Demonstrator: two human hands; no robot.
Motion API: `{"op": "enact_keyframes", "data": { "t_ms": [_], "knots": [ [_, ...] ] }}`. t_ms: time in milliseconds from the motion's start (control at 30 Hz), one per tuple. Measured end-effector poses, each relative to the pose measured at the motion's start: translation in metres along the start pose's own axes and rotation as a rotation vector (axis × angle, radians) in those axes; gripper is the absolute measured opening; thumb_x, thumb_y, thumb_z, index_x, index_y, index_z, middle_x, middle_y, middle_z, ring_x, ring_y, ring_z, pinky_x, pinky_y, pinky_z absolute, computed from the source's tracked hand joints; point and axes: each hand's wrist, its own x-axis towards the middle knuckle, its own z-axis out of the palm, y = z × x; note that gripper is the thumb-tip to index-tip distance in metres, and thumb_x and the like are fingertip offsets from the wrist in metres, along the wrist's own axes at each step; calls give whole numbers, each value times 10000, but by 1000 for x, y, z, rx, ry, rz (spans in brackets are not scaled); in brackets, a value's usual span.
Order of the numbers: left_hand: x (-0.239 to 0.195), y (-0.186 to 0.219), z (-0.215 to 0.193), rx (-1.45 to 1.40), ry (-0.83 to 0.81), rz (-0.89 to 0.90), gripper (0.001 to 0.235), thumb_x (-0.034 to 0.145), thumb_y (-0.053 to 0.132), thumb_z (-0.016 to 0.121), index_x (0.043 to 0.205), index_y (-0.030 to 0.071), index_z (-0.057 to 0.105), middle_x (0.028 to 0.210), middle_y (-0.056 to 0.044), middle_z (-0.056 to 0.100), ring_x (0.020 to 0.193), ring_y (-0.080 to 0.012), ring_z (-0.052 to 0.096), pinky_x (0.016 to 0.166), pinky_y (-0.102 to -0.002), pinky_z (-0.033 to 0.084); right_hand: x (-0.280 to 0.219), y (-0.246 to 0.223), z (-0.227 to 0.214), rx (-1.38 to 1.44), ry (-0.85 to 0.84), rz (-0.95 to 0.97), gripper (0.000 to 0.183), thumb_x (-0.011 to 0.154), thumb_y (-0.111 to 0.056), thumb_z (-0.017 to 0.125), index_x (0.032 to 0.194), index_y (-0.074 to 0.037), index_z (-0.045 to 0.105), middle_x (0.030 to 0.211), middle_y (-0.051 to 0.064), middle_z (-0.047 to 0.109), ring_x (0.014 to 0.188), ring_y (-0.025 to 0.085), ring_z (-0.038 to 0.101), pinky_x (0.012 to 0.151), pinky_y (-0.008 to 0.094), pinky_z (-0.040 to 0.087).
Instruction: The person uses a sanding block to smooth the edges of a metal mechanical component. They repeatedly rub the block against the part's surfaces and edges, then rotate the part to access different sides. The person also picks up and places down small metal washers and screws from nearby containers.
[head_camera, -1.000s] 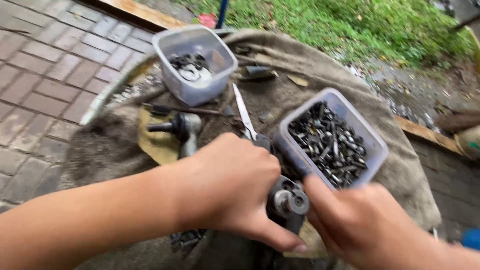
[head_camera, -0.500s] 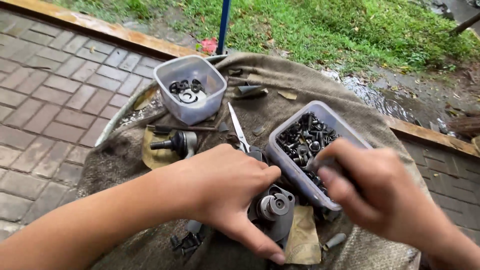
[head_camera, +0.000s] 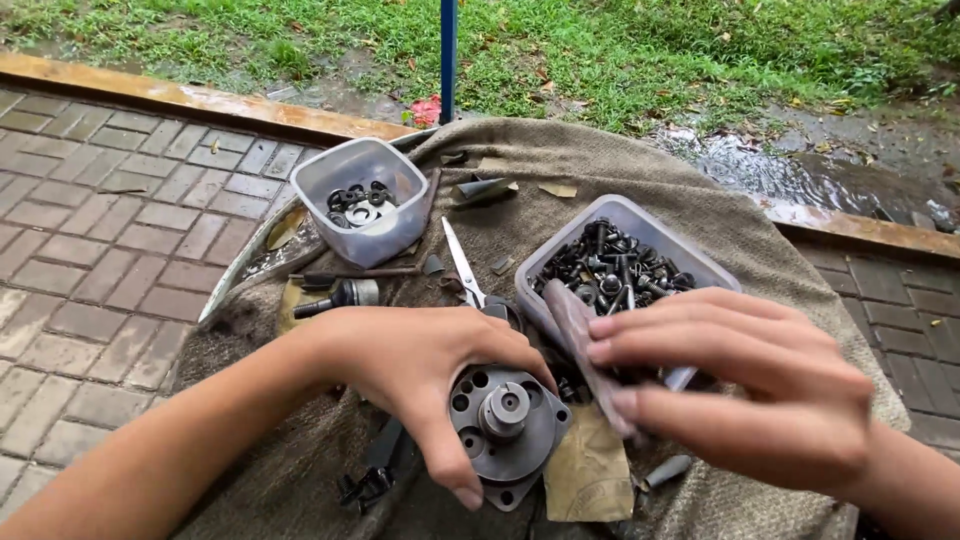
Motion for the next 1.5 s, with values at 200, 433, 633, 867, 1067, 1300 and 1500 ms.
{"op": "enact_keyframes", "data": {
  "t_ms": [200, 433, 633, 867, 1067, 1300, 1500],
  "knots": [
    [-4, 7, -5, -198, -46, -59, 790, 561, 492, 777, 1228, 127, 565, 1218, -4, 694, 1108, -131, 644, 990, -281, 510, -24, -15, 30, 16, -35, -107, 137, 883, -132, 770, 891, -3, 726, 962, 96, 814, 926, 217, 849, 857, 339, 695],
    [-6, 18, -11, -212, -60, -241, 980, 446, 533, 769, 1315, 139, 547, 1312, 23, 714, 1201, -115, 654, 1041, -255, 488, -37, 1, 51, -96, -45, -410, 93, 1005, -115, 608, 985, -55, 676, 1094, 187, 753, 1007, 322, 816, 896, 420, 704],
    [-6, 7, -11, -60, -89, -344, 1408, 439, 664, 747, 1586, 28, 235, 1644, -94, 393, 1483, -218, 398, 1168, -330, 283, -47, -3, 52, -160, -143, -395, 117, 1042, -144, 646, 1112, -55, 678, 1196, 171, 727, 1114, 327, 775, 983, 407, 670],
    [-9, 6, -14, -94, -44, -349, 1359, 437, 637, 759, 1589, 105, 274, 1557, -62, 524, 1405, -195, 510, 1126, -313, 365, -42, -6, 50, -117, -95, -367, 116, 1022, -149, 660, 1057, -43, 691, 1126, 172, 750, 1066, 338, 796, 942, 427, 694],
    [-7, 31, -16, 127, 11, -446, 864, 433, 676, 737, 1056, 124, 506, 944, -11, 676, 838, -158, 610, 717, -309, 481, -57, 0, 48, -239, -181, -470, 234, 1083, -135, 487, 1167, -40, 684, 1232, 146, 703, 1140, 322, 739, 1015, 377, 622],
    [-16, 23, -10, 277, 304, 119, 549, 692, 625, 708, 924, 138, 606, 947, -15, 687, 841, -214, 706, 676, -360, 511, -51, -11, 54, -110, -101, -238, 283, 998, -235, 726, 1091, 31, 705, 1134, 169, 749, 1082, 276, 784, 986, 361, 659],
    [-18, 21, -16, 53, 233, 266, 304, 813, 348, 769, 968, 100, 686, 960, -47, 708, 857, -189, 732, 747, -306, 561, -37, -9, 47, -104, -112, -342, 81, 1004, -131, 691, 1042, -73, 733, 1111, 126, 756, 1043, 299, 799, 934, 404, 687]
  ]
}}
